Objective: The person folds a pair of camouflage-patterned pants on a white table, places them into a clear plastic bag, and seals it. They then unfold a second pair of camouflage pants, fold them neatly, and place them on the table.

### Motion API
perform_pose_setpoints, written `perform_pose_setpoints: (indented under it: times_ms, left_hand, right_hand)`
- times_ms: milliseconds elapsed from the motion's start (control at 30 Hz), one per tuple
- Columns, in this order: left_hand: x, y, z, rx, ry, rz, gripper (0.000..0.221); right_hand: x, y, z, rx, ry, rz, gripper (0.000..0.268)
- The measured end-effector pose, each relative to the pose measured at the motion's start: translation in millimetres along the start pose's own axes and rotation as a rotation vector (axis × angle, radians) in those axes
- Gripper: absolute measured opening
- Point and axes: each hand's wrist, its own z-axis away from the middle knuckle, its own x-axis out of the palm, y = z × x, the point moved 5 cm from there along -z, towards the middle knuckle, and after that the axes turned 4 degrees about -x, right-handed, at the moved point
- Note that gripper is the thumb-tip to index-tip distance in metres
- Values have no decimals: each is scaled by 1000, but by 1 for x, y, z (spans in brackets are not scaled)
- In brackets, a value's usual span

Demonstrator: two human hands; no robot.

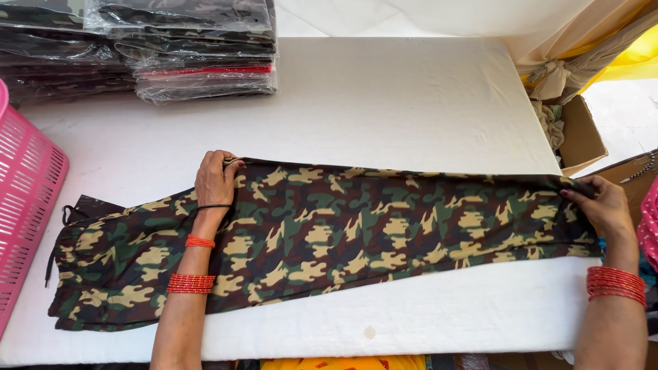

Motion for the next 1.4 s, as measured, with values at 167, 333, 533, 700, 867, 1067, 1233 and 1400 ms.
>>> perform_pose_setpoints:
  times_ms: [167, 333, 533, 700, 867, 1067, 1233, 1400]
  left_hand:
    - [22, -5, 1, 61, -53, -126, 16]
    - [14, 6, 7, 55, -15, -50, 39]
    - [10, 28, 19, 231, 99, -161, 40]
    - [12, 57, 32, 368, 63, -145, 22]
    - [10, 71, 39, 437, 35, -112, 15]
    - [16, 66, 38, 409, -17, -75, 14]
    - [15, 63, 39, 412, -8, -79, 14]
    - [16, 63, 40, 408, -29, -87, 14]
  right_hand:
    - [0, -27, 10, -13, 154, 146, 44]
    - [1, -19, 14, -31, 147, -35, 42]
    - [11, -100, 72, -580, 441, 739, 18]
    - [25, -65, 66, -609, 378, 825, 18]
    - [15, -62, 65, -482, 389, 795, 28]
    - [-1, -61, 76, -204, 318, 752, 33]
    - [-19, -29, 53, -53, 231, 538, 50]
    - [-17, -17, 52, -4, 212, 627, 50]
